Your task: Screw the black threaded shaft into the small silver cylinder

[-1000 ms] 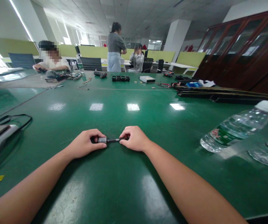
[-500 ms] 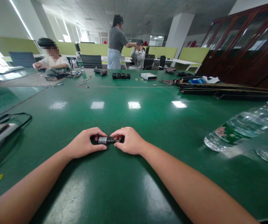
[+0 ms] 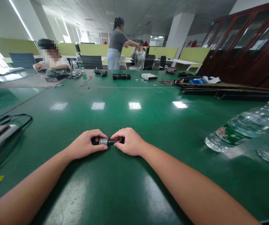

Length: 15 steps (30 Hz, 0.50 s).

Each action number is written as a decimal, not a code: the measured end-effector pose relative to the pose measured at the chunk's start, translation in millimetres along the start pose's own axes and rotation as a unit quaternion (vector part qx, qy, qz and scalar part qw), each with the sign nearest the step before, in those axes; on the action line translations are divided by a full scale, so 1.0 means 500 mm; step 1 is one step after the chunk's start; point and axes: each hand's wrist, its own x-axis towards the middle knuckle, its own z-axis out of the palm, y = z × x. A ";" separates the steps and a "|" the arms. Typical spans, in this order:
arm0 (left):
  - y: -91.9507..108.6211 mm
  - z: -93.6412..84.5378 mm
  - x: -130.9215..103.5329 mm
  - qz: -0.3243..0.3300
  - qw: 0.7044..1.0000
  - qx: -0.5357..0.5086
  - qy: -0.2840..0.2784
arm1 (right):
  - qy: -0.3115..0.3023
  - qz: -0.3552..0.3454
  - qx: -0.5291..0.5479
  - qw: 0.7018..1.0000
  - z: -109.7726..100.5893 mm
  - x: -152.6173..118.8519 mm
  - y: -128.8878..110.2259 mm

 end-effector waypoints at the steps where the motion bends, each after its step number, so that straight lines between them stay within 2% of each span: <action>1: 0.001 0.000 0.000 0.001 1.000 0.001 0.000 | -0.003 -0.001 -0.004 1.000 -0.001 0.000 -0.001; 15: 0.006 0.003 0.005 -0.005 1.000 0.012 0.010 | -0.002 -0.015 -0.038 0.999 0.011 0.008 -0.006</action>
